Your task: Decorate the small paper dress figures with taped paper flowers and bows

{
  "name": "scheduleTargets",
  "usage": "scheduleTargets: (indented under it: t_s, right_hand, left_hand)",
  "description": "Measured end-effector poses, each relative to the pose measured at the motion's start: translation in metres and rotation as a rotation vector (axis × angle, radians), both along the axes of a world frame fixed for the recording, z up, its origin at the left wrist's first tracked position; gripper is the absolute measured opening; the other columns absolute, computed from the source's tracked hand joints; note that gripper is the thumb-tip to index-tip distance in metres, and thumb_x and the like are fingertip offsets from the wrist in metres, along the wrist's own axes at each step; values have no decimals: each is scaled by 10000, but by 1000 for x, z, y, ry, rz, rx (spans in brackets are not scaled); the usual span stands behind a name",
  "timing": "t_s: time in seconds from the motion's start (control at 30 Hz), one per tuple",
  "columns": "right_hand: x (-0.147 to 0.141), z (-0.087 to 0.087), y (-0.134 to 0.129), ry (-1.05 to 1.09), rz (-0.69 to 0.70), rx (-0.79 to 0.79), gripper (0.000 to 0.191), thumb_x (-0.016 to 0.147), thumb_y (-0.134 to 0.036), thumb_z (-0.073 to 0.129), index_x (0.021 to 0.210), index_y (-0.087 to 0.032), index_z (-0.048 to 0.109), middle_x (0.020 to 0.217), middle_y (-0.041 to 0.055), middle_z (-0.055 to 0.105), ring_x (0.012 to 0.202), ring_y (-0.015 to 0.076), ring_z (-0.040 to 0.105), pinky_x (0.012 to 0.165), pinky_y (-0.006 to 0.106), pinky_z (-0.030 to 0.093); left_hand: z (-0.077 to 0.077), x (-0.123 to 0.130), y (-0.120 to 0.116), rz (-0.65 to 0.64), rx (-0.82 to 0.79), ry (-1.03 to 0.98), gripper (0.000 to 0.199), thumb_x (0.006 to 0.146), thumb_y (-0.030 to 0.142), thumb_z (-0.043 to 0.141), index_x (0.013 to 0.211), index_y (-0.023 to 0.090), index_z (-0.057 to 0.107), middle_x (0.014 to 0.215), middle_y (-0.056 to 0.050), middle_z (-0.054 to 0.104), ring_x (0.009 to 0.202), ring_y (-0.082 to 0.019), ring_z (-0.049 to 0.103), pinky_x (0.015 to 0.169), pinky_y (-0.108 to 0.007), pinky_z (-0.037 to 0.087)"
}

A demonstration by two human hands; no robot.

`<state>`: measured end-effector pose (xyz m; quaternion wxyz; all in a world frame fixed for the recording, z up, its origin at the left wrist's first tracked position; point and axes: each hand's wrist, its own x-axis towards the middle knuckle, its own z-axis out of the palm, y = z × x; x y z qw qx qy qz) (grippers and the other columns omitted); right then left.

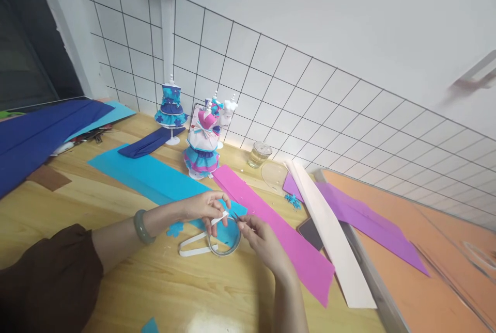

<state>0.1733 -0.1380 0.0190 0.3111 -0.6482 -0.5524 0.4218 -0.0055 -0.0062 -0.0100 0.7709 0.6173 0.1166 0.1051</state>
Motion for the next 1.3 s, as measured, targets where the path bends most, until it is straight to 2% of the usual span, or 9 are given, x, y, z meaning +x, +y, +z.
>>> scheduleTargets:
  t_s: [0.17, 0.47, 0.7, 0.97, 1.17, 1.3]
  right_hand:
    - [-4, -8, 3, -24, -30, 43, 474, 814, -552, 489, 1095, -170, 494, 672, -51, 390, 587, 93, 347, 537, 246, 275]
    - [-14, -6, 3, -101, -55, 72, 429, 833, -523, 468, 1089, -180, 491, 716, -28, 465, 637, 115, 432, 581, 256, 332]
    - [-17, -6, 5, -147, -56, 100, 401, 832, -524, 464, 1039, -187, 528, 699, -27, 511, 607, 115, 452, 563, 254, 337]
    - [-17, -10, 6, -157, -67, 101, 397, 843, -521, 448, 1050, -188, 511, 654, -45, 472, 580, 111, 436, 537, 245, 315]
    - [-21, -7, 6, -164, -45, 113, 399, 836, -523, 459, 1057, -196, 525, 684, -29, 517, 590, 117, 457, 536, 247, 328]
    - [-21, -10, 7, -167, -52, 110, 415, 841, -520, 447, 1083, -189, 515, 664, -31, 494, 576, 116, 446, 518, 247, 321]
  left_hand:
    - [3, 1, -4, -29, 7, 33, 295, 747, 280, 650, 975, 205, 479, 764, -2, 654, 492, -138, 639, 508, -256, 520]
    - [-3, 7, -6, -64, 32, 49, 285, 751, 233, 619, 995, 209, 474, 768, 7, 654, 477, -137, 639, 491, -242, 509]
    - [1, 7, -7, -59, 29, 48, 279, 741, 201, 604, 991, 207, 480, 738, 19, 644, 468, -137, 636, 469, -227, 500]
    - [-2, 6, -6, -69, 30, 31, 280, 746, 191, 587, 1003, 210, 476, 754, 7, 652, 482, -142, 644, 475, -230, 506]
    - [-7, 8, -2, -56, 28, 13, 386, 718, 170, 601, 1075, 223, 465, 712, 23, 643, 485, -150, 645, 450, -222, 501]
    - [-8, 8, 0, -33, 19, 28, 553, 725, 167, 607, 1232, 245, 404, 714, 26, 641, 491, -139, 642, 465, -216, 501]
